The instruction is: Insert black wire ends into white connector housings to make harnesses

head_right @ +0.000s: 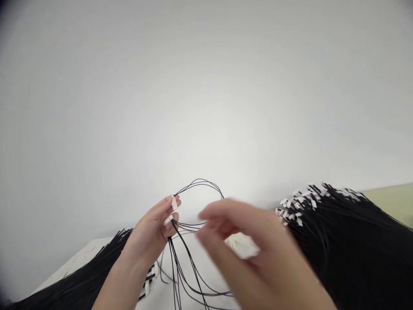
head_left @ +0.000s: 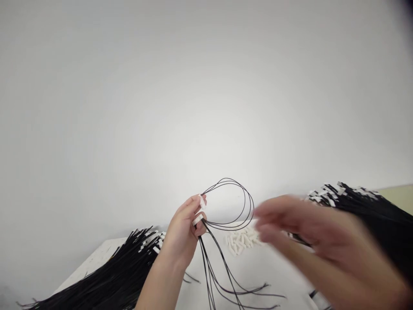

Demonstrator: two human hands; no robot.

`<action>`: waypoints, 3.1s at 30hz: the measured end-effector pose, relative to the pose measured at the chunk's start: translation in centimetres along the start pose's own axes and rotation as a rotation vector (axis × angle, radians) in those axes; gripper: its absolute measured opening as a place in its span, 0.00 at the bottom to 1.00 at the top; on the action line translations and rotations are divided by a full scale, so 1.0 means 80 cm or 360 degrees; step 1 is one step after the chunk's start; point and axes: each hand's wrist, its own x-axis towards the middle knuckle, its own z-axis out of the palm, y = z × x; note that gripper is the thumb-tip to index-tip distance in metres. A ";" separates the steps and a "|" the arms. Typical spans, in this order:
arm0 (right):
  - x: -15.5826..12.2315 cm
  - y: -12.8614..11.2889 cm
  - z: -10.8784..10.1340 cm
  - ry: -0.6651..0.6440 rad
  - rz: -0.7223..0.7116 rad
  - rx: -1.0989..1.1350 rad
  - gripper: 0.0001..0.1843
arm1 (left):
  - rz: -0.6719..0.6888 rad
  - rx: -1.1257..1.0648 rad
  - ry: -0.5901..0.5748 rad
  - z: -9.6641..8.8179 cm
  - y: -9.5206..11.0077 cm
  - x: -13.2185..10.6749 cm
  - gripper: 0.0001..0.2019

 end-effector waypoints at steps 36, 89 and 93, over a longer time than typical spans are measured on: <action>0.104 0.055 -0.017 0.0935 0.0309 0.1556 0.13 | -0.0067 0.0098 -0.0065 0.005 -0.002 0.001 0.13; 0.066 0.020 0.039 0.0015 -0.0121 -0.0527 0.15 | 0.0094 0.0726 -0.0198 0.016 0.001 -0.013 0.10; 0.066 0.020 0.040 -0.0009 -0.0196 -0.0573 0.07 | 0.0036 0.0633 -0.0244 0.015 0.003 -0.013 0.11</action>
